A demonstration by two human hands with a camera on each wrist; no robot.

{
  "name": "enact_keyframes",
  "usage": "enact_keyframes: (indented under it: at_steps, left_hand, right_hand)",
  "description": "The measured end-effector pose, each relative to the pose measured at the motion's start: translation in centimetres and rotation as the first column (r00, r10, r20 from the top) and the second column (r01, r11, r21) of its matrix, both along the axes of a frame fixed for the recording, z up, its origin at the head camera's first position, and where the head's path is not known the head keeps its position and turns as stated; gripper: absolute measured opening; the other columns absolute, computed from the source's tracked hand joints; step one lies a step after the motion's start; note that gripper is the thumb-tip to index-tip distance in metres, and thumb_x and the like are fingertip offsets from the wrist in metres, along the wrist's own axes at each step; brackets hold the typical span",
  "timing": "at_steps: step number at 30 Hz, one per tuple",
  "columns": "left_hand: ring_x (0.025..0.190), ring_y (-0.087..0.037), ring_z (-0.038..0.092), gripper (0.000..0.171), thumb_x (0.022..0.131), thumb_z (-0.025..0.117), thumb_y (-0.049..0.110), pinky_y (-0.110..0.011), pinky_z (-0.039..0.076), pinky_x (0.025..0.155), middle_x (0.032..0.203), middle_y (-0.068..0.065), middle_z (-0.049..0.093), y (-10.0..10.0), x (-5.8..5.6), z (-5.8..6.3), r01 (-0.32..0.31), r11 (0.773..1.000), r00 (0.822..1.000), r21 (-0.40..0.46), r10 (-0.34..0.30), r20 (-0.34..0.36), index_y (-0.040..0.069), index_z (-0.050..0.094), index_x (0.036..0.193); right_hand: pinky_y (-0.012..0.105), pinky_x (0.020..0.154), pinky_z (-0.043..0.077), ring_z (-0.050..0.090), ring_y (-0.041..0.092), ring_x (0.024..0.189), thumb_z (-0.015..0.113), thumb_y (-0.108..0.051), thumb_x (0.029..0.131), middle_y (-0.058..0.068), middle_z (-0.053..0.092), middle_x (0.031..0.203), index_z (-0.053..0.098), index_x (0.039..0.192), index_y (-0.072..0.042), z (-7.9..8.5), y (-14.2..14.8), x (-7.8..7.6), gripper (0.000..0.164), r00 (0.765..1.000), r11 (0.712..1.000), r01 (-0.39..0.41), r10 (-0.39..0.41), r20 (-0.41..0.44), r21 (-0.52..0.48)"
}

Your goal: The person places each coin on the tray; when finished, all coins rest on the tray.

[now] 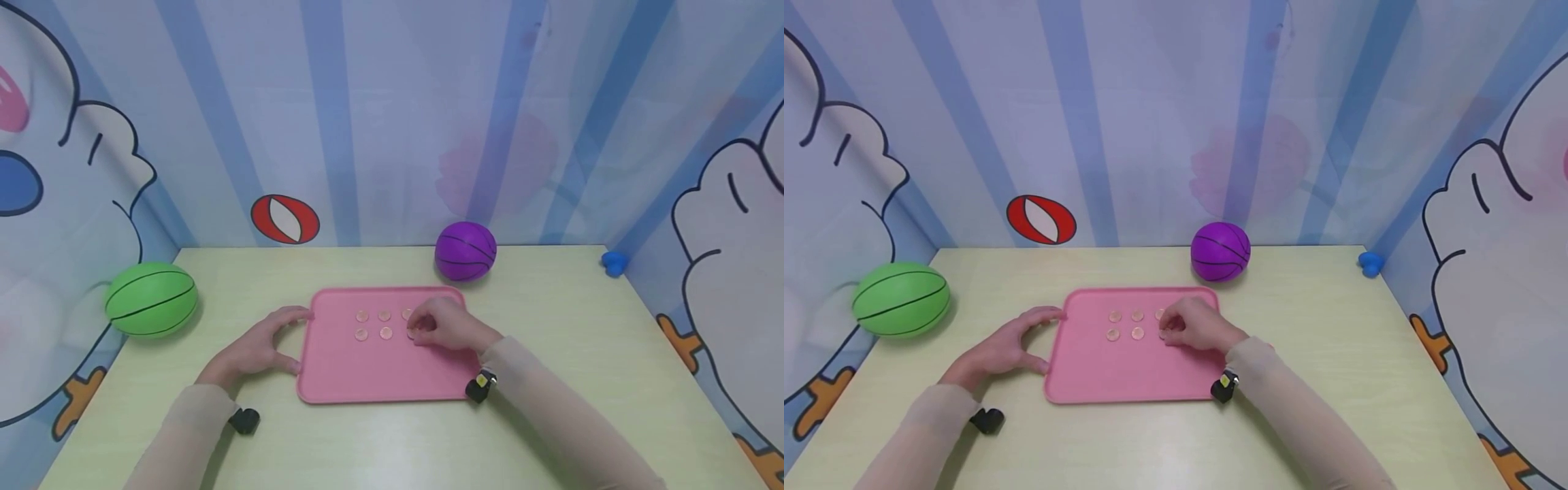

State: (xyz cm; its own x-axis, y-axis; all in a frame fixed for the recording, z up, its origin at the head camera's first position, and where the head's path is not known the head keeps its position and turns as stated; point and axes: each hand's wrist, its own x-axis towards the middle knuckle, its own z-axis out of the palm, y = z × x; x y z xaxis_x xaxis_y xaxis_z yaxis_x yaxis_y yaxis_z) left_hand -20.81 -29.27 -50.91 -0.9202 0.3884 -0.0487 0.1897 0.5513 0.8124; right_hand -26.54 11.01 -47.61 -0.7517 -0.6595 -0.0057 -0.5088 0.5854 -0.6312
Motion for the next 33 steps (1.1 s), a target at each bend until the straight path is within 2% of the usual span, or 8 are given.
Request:
enact_keyframes:
  at_steps: [5,11,20,33]
  left_hand:
    - [0.148,-0.039,0.034,0.097,0.07,0.099,0.028,-0.074,0.019,0.122,0.162,-0.008,0.041,0.07,0.02,0.09,0.003,1.0,1.0,0.001,-0.003,-0.001,0.025,0.051,0.154]
    - [0.147,-0.039,0.035,0.097,0.07,0.099,0.028,-0.074,0.019,0.122,0.162,-0.009,0.041,0.02,-0.07,0.04,0.003,1.0,1.0,-0.01,-0.003,-0.014,0.025,0.052,0.154]
    - [0.146,-0.038,0.036,0.096,0.07,0.099,0.029,-0.074,0.019,0.122,0.162,-0.008,0.041,0.0,-0.11,0.0,0.0,1.0,1.0,-0.012,0.0,-0.013,0.026,0.052,0.154]
    - [0.148,-0.038,0.034,0.096,0.07,0.099,0.028,-0.075,0.018,0.122,0.162,-0.007,0.041,-0.01,-0.04,-0.05,-0.001,1.0,1.0,0.01,0.001,0.002,0.027,0.052,0.154]
  right_hand:
    - [0.027,0.083,0.059,0.067,0.008,0.088,0.085,-0.011,0.089,-0.001,0.076,0.098,0.079,0.107,-0.007,-0.03,0.17,-0.05,0.019,1.0,1.0,0.004,-0.004,0.01,-0.009]
    - [0.025,0.079,0.058,0.065,0.007,0.084,0.083,-0.014,0.091,-0.004,0.074,0.092,0.079,0.103,-0.009,0.01,0.03,-0.08,0.014,1.0,1.0,0.011,-0.011,-0.013,-0.001]
    - [0.025,0.079,0.058,0.064,0.006,0.083,0.085,-0.016,0.09,-0.007,0.072,0.09,0.079,0.1,-0.012,-0.1,-0.29,-0.02,0.013,0.999,0.999,0.033,-0.032,-0.031,0.032]
    - [0.025,0.075,0.055,0.061,0.007,0.079,0.086,-0.017,0.088,-0.009,0.069,0.085,0.077,0.095,-0.013,-0.28,-0.5,-0.05,0.012,0.998,0.999,0.031,-0.029,-0.062,0.025]
